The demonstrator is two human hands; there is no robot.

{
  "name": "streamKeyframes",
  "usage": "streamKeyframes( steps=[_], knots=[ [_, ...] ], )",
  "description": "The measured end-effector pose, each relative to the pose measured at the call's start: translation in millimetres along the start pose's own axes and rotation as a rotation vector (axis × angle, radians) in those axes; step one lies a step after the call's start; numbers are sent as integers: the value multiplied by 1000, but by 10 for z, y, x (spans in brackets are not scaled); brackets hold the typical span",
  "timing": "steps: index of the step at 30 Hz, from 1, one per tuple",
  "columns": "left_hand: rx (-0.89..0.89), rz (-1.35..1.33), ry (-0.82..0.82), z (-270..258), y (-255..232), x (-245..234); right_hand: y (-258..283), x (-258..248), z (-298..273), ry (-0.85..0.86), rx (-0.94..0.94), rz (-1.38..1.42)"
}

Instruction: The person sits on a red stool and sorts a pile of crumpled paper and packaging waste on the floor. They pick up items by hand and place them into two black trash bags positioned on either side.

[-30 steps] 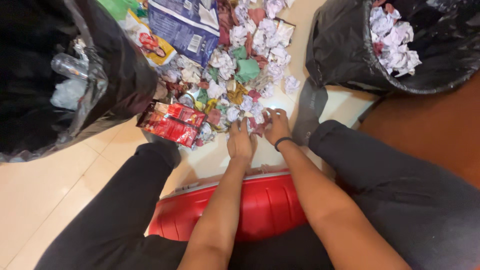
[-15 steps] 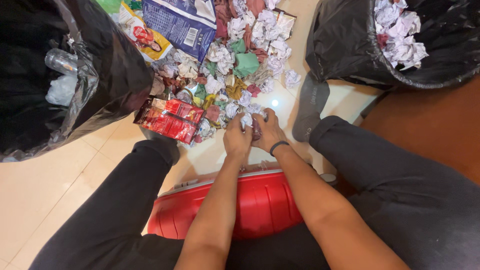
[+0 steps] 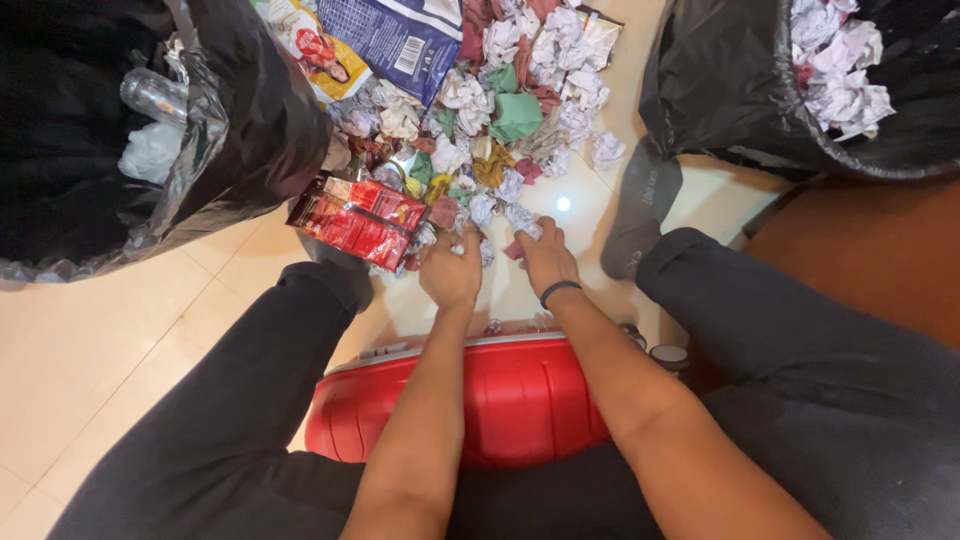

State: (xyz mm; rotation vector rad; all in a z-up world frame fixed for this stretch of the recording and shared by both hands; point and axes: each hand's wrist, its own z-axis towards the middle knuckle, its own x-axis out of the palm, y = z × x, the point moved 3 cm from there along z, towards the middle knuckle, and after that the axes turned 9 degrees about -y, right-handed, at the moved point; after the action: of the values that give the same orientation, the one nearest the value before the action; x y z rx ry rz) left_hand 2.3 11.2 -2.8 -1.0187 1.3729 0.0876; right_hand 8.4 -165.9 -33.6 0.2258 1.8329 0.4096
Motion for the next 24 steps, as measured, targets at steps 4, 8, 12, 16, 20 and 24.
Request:
streamKeyframes(
  steps=[4,8,12,16,20,24],
  knots=[
    [-135,34,136,-125,24,-90,-25,31,-5,-63,11,16],
    [-234,71,229,-174,69,18,-81,121,-10,-114,71,68],
    [-352,107,319,-250,215,303,-204,246,12,-77,279,292],
    [-370,90,324,-291,396,568,-264,303,58,-79,365,559],
    [-342,93,379,-282,487,630,-273,284,102,-119,414,567],
    [-590,-226,543,-374,445,592,-271,371,118,-78,563,706]
  ],
)
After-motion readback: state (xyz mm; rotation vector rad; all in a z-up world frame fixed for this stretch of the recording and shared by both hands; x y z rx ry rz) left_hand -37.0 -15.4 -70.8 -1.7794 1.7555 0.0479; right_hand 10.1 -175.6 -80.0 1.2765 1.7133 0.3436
